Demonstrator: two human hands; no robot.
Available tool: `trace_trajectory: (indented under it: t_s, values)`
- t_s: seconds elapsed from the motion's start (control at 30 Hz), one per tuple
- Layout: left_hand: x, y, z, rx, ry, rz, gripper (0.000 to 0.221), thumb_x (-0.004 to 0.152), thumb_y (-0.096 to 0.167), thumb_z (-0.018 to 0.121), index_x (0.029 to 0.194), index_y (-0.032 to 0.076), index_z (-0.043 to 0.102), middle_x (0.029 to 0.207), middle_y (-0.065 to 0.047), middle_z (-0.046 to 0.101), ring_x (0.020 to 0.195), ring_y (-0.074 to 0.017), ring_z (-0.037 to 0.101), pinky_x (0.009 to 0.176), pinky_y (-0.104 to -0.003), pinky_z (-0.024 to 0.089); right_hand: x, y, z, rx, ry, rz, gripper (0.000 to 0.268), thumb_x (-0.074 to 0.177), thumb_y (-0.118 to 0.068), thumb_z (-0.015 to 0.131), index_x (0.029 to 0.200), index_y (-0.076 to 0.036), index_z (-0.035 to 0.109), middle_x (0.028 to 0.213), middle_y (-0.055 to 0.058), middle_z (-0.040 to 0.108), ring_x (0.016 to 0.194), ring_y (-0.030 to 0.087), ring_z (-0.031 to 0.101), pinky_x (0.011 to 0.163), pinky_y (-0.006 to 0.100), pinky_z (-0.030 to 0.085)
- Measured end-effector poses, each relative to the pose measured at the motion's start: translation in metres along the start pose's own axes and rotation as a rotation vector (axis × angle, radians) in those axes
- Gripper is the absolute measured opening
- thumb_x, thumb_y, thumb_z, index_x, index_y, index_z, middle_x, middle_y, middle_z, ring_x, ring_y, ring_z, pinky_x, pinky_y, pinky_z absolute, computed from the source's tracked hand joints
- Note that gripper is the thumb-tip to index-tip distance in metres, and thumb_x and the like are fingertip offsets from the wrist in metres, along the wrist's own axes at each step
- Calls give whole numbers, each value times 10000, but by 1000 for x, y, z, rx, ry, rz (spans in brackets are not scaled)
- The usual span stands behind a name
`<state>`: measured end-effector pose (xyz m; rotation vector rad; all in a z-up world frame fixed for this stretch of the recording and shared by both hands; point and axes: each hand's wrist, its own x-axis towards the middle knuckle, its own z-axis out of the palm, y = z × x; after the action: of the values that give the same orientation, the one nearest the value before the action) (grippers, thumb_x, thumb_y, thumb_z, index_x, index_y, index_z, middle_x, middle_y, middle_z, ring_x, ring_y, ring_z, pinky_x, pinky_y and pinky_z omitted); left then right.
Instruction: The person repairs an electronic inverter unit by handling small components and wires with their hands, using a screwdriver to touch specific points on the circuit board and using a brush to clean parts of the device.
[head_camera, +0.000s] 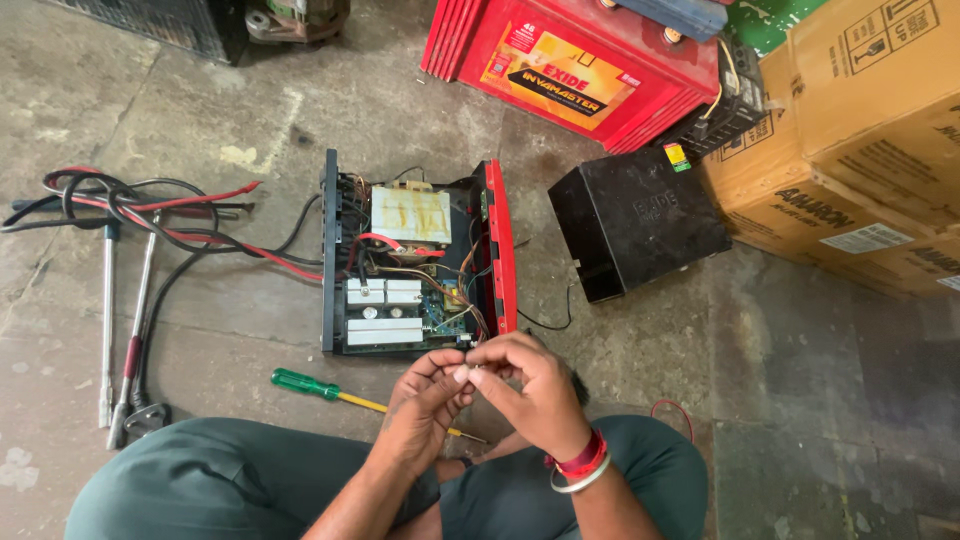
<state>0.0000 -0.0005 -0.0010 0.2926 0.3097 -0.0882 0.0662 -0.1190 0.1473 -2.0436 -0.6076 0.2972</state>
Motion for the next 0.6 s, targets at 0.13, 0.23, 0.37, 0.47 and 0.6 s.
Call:
trace_trajectory:
  t_s: [0.13,0.23,0.37,0.47,0.6]
  values:
    - [1,-2,-1,13,7,13,219,943,-14,649,1159,-18,615,966,-84,696,806,-136,677,750,-258,572,1,5,8,-60,33,241,170,854,-171,811,927,-35,740,824,48,759,717,119,723,647,253,568]
    - [0,-2,-2,-9,18,3,210,941,-5,645,1150,-8,619,963,-88,699,797,-140,675,746,-257,573,-1,3,8,-92,41,145,152,861,-158,801,932,-32,753,863,35,761,737,108,736,656,248,574]
    - [0,1,-2,-33,20,-2,194,955,-2,648,1147,3,627,956,-86,692,798,-140,670,745,-253,569,-1,-1,4,-30,-12,-88,127,894,-81,730,998,-12,755,993,57,725,839,124,721,729,259,580]
    - [0,1,-1,-41,43,-2,187,941,3,641,1127,2,627,977,-80,705,818,-129,678,740,-250,570,0,1,4,44,3,-40,219,860,-77,748,1065,-9,713,985,47,723,837,120,707,745,257,568]
    - [1,2,-2,-8,46,25,193,939,2,646,1132,2,634,973,-76,700,827,-136,685,740,-256,571,2,8,10,35,31,242,121,875,-97,787,954,-21,736,855,51,751,753,123,707,672,261,562]
